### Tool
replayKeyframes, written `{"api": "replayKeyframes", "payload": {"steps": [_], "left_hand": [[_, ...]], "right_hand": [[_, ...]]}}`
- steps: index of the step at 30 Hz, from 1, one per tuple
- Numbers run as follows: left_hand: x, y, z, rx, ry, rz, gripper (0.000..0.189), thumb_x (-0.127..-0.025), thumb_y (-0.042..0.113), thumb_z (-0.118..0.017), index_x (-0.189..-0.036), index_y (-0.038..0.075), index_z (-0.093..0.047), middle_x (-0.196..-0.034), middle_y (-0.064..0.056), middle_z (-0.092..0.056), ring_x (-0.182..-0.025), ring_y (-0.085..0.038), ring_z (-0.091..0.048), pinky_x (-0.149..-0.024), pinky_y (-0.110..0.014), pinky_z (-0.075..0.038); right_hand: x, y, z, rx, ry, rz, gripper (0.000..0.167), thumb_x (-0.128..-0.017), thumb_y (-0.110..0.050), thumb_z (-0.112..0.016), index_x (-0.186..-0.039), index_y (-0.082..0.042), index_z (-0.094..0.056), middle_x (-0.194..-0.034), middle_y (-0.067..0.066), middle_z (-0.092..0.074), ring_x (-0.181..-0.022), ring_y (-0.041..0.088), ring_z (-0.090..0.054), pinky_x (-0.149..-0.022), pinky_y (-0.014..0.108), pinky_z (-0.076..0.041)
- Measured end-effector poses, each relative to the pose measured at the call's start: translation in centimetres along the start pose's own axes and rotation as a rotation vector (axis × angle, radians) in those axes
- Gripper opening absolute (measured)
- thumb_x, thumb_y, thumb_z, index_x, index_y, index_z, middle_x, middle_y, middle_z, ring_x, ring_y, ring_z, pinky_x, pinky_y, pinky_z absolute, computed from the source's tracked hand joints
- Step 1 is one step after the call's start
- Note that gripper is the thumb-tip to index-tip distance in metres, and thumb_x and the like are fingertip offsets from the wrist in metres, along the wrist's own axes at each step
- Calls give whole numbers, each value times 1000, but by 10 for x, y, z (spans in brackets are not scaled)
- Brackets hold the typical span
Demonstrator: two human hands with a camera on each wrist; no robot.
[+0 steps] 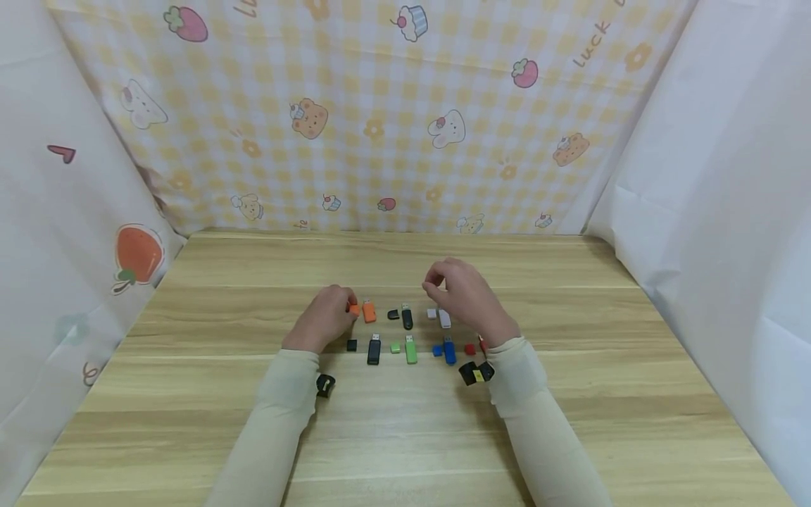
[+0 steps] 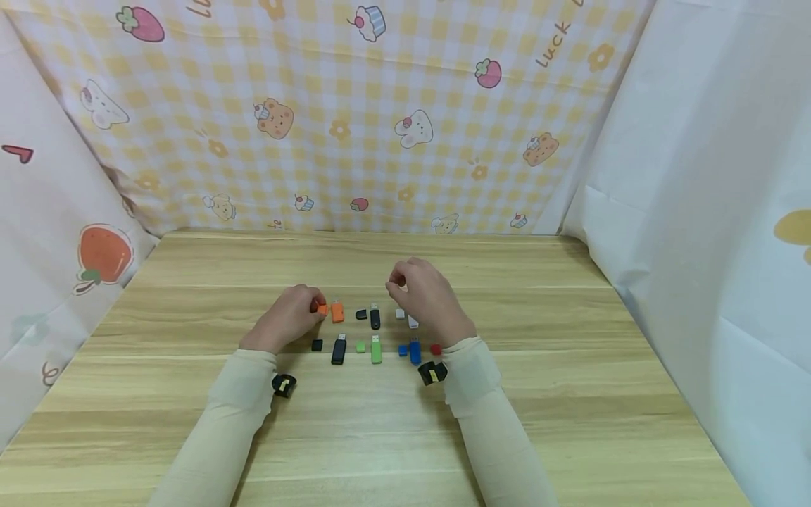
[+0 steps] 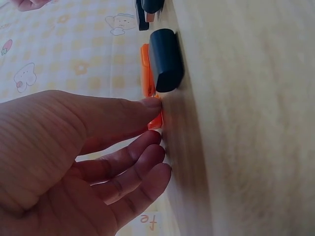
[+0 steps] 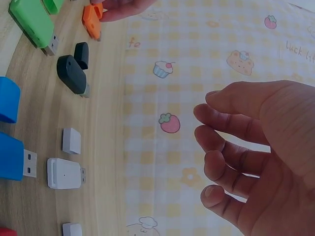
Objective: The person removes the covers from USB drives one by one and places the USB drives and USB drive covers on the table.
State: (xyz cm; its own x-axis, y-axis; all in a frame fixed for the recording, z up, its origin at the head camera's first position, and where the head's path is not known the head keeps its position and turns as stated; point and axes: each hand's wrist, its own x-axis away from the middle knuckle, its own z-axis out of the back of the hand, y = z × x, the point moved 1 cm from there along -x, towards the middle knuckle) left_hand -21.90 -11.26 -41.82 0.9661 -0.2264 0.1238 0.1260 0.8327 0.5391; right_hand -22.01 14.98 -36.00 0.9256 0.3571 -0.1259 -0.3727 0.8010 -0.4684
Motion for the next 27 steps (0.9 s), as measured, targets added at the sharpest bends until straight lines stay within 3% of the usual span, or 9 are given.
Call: {"api": "replayKeyframes", "payload": {"steps": [7,15,21,27], "left_hand": [[4,5,5,-11,19,10,26,-104,8,-69,-126,-6,-72,-121,-21,-67,-99,-29,-63,-89,-44,-60],[13,19,17,-22,115,2,39,-111,21,-56,-140,-2,-64,-147,-24,-55,-133,-39,-52,-110,-58,-53],[22,38,23,-58,203,-92,47,-114,30,-56,-149,-2,-57,-152,-24,-52,-139,-41,-51,-111,-57,-54],[28,55,26,-72,278,-173,57,-115,38,-52,-157,0,-48,-160,-23,-49,-149,-41,-46,-121,-58,-45]], "right_hand": [[1,1,4,6,11,10,14,-106,-21,-70,-106,-10,-78,-105,4,-74,-84,19,-62,-73,33,-55],[4,1,9,15,71,26,12,-106,-21,-70,-107,-11,-77,-105,4,-73,-91,22,-62,-79,37,-57],[7,-1,10,-6,132,65,14,-106,-21,-69,-111,-10,-76,-110,6,-73,-97,26,-64,-82,38,-59],[10,-2,10,-13,190,112,28,-106,-24,-70,-127,-6,-71,-128,12,-70,-112,33,-68,-92,45,-62]]}}
